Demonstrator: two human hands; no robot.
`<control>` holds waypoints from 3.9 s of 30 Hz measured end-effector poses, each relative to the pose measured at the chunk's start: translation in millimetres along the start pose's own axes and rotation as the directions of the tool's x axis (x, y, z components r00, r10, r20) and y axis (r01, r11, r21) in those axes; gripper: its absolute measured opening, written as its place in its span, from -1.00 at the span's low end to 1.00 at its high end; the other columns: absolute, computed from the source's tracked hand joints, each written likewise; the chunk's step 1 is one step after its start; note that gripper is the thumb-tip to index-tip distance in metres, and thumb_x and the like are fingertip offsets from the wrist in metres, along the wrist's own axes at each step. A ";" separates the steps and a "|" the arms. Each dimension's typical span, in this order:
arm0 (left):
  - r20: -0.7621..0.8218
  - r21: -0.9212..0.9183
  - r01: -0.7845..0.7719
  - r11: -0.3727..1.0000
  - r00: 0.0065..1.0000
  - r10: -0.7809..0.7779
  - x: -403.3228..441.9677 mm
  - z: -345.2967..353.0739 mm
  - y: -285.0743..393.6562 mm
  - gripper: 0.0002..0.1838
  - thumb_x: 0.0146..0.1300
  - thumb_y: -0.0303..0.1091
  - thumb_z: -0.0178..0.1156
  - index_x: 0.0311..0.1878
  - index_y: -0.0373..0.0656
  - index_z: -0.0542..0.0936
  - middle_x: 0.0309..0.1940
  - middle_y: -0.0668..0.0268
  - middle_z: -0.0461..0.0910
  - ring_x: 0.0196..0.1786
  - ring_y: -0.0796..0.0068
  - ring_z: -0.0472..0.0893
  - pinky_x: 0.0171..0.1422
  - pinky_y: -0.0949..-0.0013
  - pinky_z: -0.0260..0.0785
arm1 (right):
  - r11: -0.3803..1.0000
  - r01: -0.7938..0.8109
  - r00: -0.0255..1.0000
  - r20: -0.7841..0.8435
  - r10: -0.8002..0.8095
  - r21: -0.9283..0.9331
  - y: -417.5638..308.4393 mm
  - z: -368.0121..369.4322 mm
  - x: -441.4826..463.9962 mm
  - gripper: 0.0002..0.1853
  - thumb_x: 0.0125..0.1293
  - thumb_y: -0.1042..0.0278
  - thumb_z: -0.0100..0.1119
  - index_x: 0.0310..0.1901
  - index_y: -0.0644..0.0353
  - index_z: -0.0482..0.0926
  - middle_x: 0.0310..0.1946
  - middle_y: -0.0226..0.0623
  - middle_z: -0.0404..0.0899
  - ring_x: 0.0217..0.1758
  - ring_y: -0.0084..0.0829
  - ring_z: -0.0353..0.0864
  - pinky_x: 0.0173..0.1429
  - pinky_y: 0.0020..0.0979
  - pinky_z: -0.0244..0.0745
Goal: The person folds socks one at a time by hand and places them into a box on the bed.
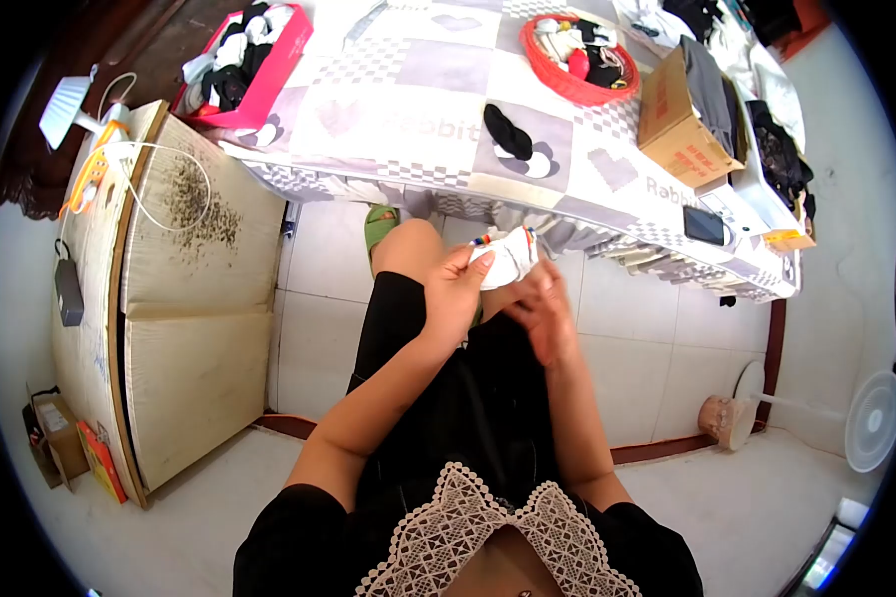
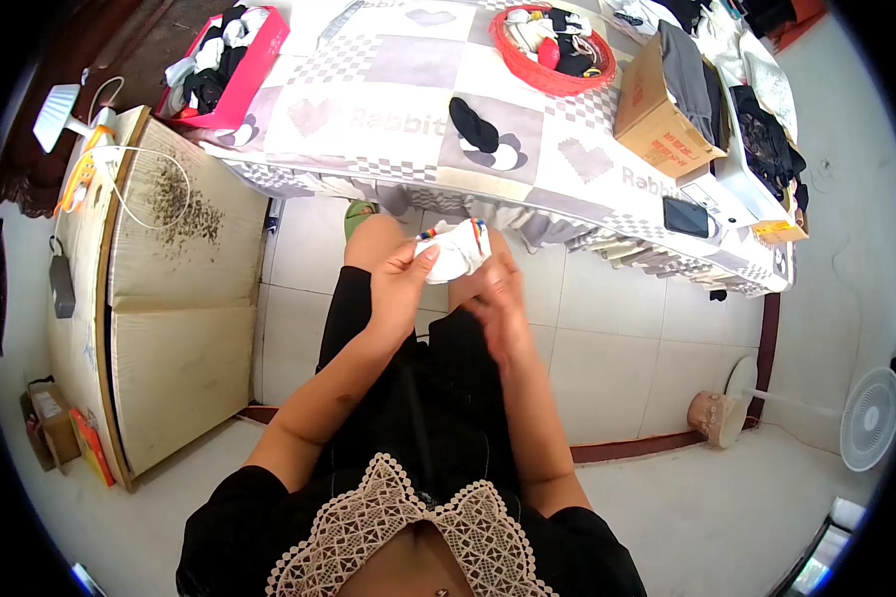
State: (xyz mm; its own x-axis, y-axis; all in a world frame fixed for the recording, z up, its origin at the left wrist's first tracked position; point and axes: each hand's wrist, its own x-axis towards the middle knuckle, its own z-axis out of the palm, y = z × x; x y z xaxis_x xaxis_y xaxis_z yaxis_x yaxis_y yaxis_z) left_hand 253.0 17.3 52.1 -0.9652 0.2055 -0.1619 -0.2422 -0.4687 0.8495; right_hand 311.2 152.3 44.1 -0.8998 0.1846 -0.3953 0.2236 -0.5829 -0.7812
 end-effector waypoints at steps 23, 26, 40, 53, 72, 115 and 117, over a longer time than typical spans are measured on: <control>0.037 -0.316 0.325 0.891 0.943 -0.331 -1.8 -18.2 -21.5 -0.77 0.31 -0.36 0.12 -0.12 -0.35 0.59 -0.26 0.20 0.64 -0.23 0.46 0.64 -0.08 0.42 0.47 | 0.979 -0.162 0.979 0.143 0.144 0.121 -18.3 -28.5 -3.2 -0.49 0.13 0.40 0.29 0.13 0.31 0.41 -0.07 -0.18 0.60 -0.03 -0.28 0.60 -0.01 -0.26 0.59; 0.144 -0.424 0.386 0.819 0.922 -0.360 3.0 -16.0 -24.6 -0.72 0.34 -0.34 0.07 -0.05 -0.40 0.54 -0.20 0.16 0.63 -0.17 0.38 0.64 0.00 0.34 0.46 | 0.960 -0.102 0.964 0.263 0.031 0.260 -20.1 -11.5 -8.0 -0.42 0.24 0.06 0.18 0.17 0.31 0.39 0.06 -0.18 0.53 0.14 -0.21 0.49 0.23 -0.16 0.37; 0.417 -0.134 0.076 0.988 0.909 -0.013 -1.8 -19.9 -6.3 -0.88 0.33 -0.40 0.11 -0.15 -0.23 0.53 -0.19 0.31 0.57 -0.05 0.60 0.53 0.14 0.51 0.31 | 0.904 0.409 0.912 -0.077 -0.403 0.120 -19.0 -2.2 19.2 -0.70 0.34 0.14 0.13 -0.08 0.21 0.53 -0.20 -0.34 0.62 -0.16 -0.51 0.60 -0.05 -0.44 0.52; -0.112 0.242 -0.202 0.949 0.966 0.234 -5.2 -7.3 -2.8 -0.75 0.14 -0.74 0.04 -0.12 -0.28 0.48 -0.25 0.32 0.55 -0.30 0.63 0.56 -0.21 0.57 0.41 | 0.889 0.338 0.924 0.290 -0.251 -0.309 -27.3 26.7 -29.6 -0.56 0.11 0.59 0.31 0.05 0.25 0.43 -0.22 -0.43 0.55 -0.14 -0.61 0.54 0.03 -0.55 0.44; 0.202 0.224 -0.048 0.974 0.979 0.002 -3.8 -5.3 15.0 -0.64 0.25 -0.39 0.20 0.09 -0.25 0.44 -0.22 0.38 0.53 -0.11 0.57 0.51 -0.03 0.48 0.40 | 0.968 0.152 0.963 0.188 -0.191 0.201 -13.9 22.0 -11.3 -0.80 0.33 0.24 0.17 -0.14 0.17 0.53 -0.26 -0.46 0.59 -0.17 -0.62 0.52 -0.02 -0.50 0.39; 0.071 0.547 -0.381 0.745 0.908 0.412 -9.2 -1.4 6.9 -0.68 0.05 -0.60 0.26 -0.21 -0.21 0.32 -0.16 0.21 0.52 -0.23 0.47 0.52 -0.18 0.43 0.40 | 0.839 0.434 0.900 0.127 -0.417 -0.329 3.8 52.1 -10.9 -0.83 0.29 0.54 0.15 -0.11 0.20 0.43 -0.18 -0.44 0.50 -0.09 -0.61 0.44 0.03 -0.54 0.36; 0.274 0.289 -0.259 0.922 0.945 0.179 -12.9 -5.7 9.5 -0.74 0.26 -0.51 0.18 -0.03 -0.20 0.36 -0.03 0.23 0.47 -0.01 0.57 0.46 0.08 0.48 0.33 | 0.829 0.478 0.874 0.070 -0.480 -0.290 -3.2 45.8 -3.0 -0.87 0.32 0.54 0.11 -0.12 0.19 0.44 -0.17 -0.43 0.50 -0.07 -0.61 0.44 0.03 -0.54 0.35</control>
State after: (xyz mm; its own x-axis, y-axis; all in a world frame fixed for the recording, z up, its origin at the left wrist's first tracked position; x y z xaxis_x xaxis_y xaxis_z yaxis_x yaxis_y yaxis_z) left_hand 262.6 5.3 59.5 -0.9282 0.3460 0.1370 0.0551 -0.2365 0.9701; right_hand 296.1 117.4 69.9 -0.9205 0.3856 0.0632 -0.1364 -0.1656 -0.9767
